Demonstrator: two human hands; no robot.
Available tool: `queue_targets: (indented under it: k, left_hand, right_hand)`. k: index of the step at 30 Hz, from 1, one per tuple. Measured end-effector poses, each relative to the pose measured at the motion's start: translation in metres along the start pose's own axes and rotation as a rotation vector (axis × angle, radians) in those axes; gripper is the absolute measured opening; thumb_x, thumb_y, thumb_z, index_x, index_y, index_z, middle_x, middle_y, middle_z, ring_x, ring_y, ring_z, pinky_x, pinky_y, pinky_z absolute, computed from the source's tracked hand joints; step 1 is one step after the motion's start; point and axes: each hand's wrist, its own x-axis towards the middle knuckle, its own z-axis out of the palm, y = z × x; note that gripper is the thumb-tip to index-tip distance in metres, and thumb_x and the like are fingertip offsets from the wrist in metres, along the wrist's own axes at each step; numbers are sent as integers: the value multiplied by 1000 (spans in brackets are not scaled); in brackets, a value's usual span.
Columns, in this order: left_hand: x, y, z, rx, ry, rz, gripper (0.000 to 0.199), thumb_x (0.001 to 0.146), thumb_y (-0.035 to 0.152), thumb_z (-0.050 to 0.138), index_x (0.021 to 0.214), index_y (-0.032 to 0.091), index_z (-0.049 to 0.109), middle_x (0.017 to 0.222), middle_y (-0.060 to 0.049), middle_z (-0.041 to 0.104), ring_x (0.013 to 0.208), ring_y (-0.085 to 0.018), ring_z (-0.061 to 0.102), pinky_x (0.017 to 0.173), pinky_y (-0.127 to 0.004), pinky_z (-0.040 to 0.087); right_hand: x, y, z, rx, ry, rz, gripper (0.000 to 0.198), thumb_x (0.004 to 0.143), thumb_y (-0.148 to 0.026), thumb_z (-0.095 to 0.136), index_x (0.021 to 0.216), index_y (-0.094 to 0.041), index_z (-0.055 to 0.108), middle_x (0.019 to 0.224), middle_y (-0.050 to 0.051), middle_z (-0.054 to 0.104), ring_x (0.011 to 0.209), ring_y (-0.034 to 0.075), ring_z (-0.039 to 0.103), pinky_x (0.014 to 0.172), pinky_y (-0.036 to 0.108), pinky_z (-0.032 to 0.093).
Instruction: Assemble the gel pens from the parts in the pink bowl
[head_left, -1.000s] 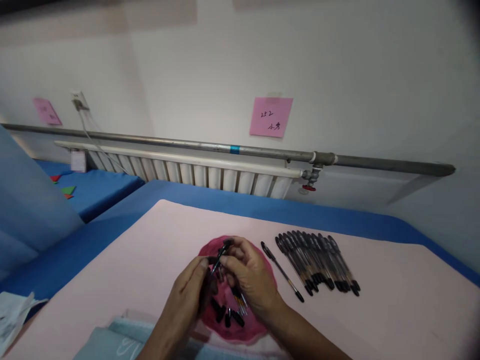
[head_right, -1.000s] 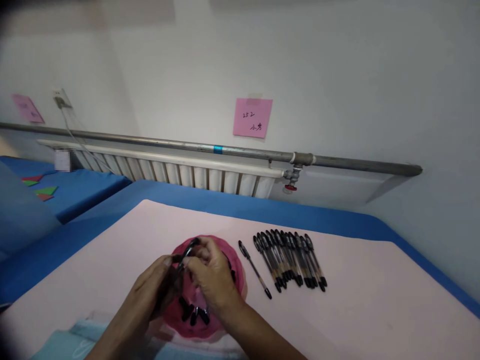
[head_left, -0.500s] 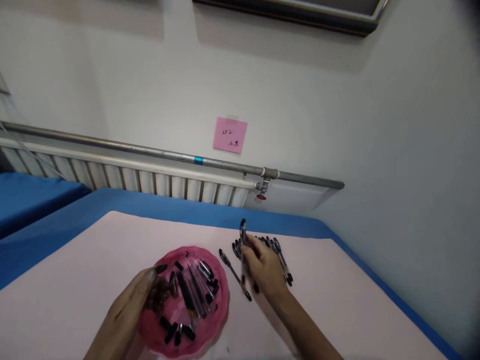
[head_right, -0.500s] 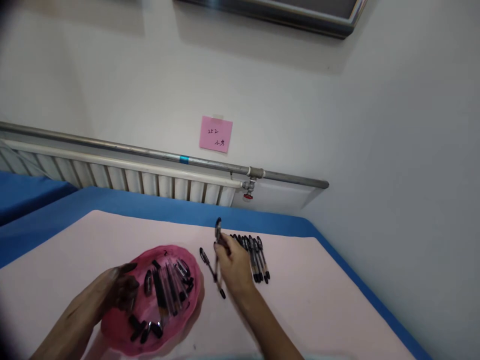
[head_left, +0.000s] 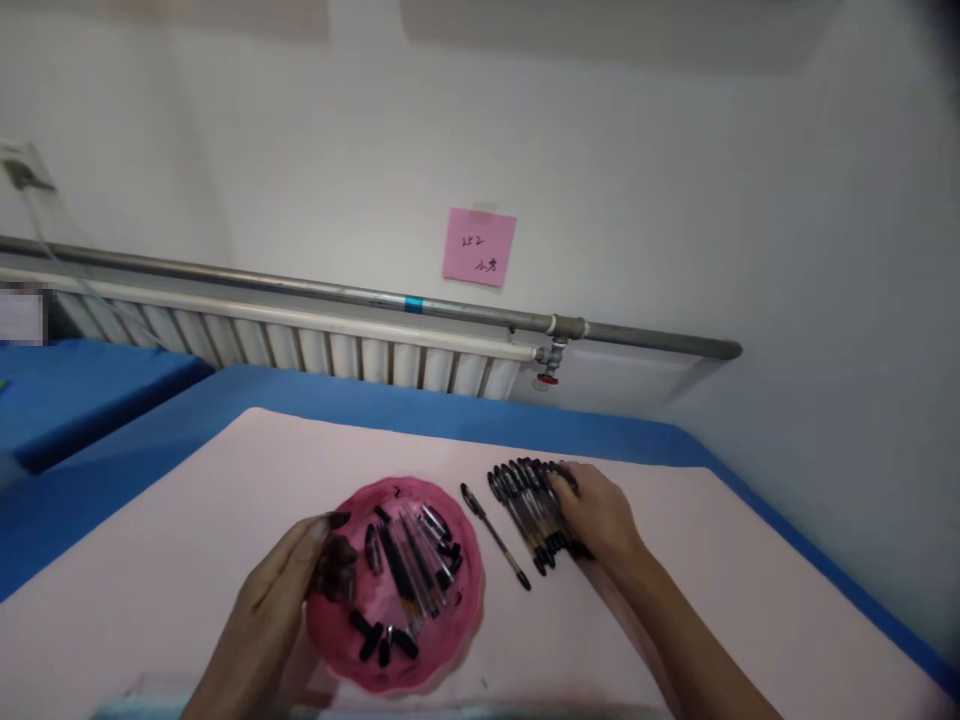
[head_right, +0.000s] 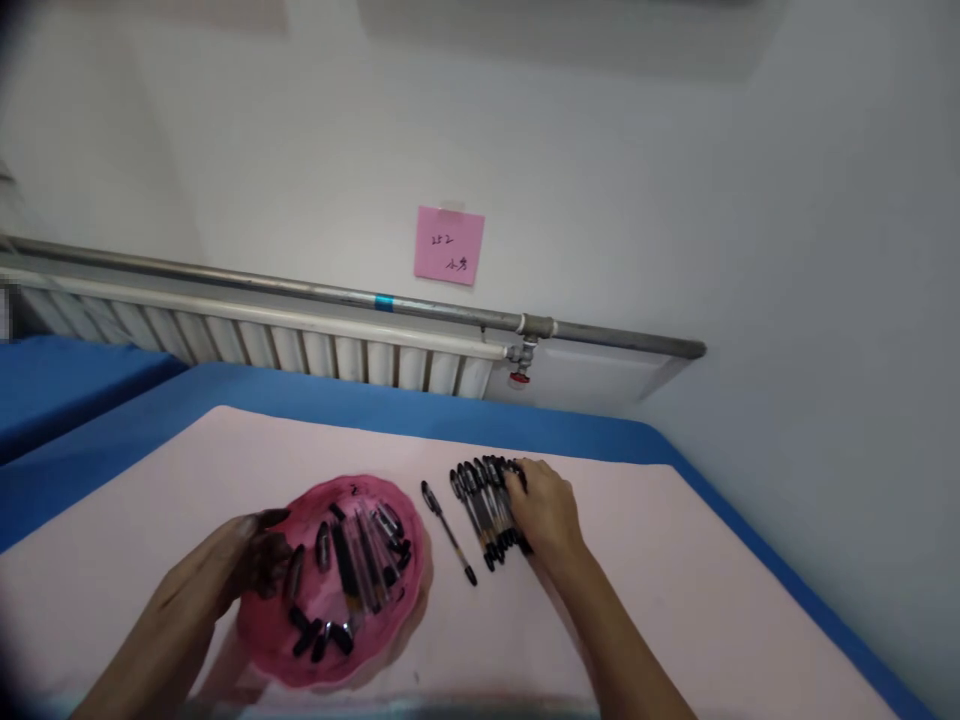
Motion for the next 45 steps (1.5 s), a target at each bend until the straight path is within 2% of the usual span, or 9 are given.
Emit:
queue_targets:
  k: [2, 5, 8, 12, 15, 21, 32, 40, 45]
  left_hand:
    - [-7, 7, -3, -4, -33, 19, 42, 72, 54, 57, 94, 20, 67, 74, -2, 66, 74, -19, 59, 66, -27, 47]
    - [-6, 12, -7, -20, -9, 25, 39, 76, 53, 53, 91, 19, 66, 69, -1, 63, 64, -14, 53, 59, -24, 43]
    - [-1, 11, -8, -36, 30, 36, 36, 78, 50, 52, 89, 18, 64, 65, 0, 59, 58, -12, 49, 52, -22, 38]
    - [1, 8, -9, -58, 25, 41, 37, 78, 49, 52, 95, 19, 63, 63, 1, 57, 55, -12, 47, 49, -22, 36]
    - [2, 7, -11, -55, 21, 29, 36, 78, 49, 53, 96, 19, 63, 62, 2, 56, 55, -11, 46, 48, -22, 36]
    - [6, 4, -11, -49, 17, 0, 32, 78, 46, 53, 97, 21, 62, 64, 2, 56, 55, -11, 46, 48, -21, 35]
    - [3, 4, -6, -23, -17, 14, 27, 77, 43, 56, 86, 18, 64, 61, 2, 54, 54, -11, 43, 48, -21, 33]
    - [3, 3, -5, 9, -57, 16, 24, 77, 42, 55, 72, 18, 60, 59, 3, 53, 52, -9, 41, 46, -20, 31]
    - [1, 5, -5, -1, -119, -26, 25, 77, 43, 55, 73, 18, 58, 54, 5, 49, 46, -7, 38, 42, -19, 28]
  right_hand:
    - [-7, -17, -5, 114, 30, -54, 27, 84, -27, 39, 89, -19, 65, 94, 8, 67, 91, 22, 59, 77, 31, 41]
    - [-26, -52, -20, 281, -3, -245, 25, 84, -30, 41, 89, -21, 63, 93, 5, 67, 87, 20, 60, 75, 31, 42]
    - [-46, -92, -35, 324, -203, -421, 23, 85, -27, 41, 86, -20, 63, 85, 4, 66, 77, 16, 60, 68, 26, 41]
    - [-49, -135, -36, 114, -399, -555, 23, 81, -18, 40, 75, -19, 63, 75, 3, 65, 67, 14, 57, 58, 24, 34]
    - [-39, -151, -19, -76, -444, -566, 21, 75, -14, 44, 72, -17, 64, 74, 7, 67, 66, 16, 58, 55, 25, 28]
    - [-42, -143, 18, -123, -596, -531, 21, 69, -14, 47, 74, -18, 67, 78, 9, 70, 66, 19, 61, 50, 27, 24]
    - [-59, -161, 26, -75, -636, -504, 21, 71, -12, 49, 85, -15, 64, 87, 13, 70, 79, 24, 63, 57, 29, 30]
    - [-59, -153, 46, 112, -639, -410, 24, 64, -6, 51, 85, -14, 59, 85, 10, 67, 75, 19, 59, 57, 26, 31]
    - [-49, -156, 37, 365, -546, -427, 11, 69, -9, 51, 74, -16, 58, 78, 4, 66, 70, 15, 57, 59, 24, 35]
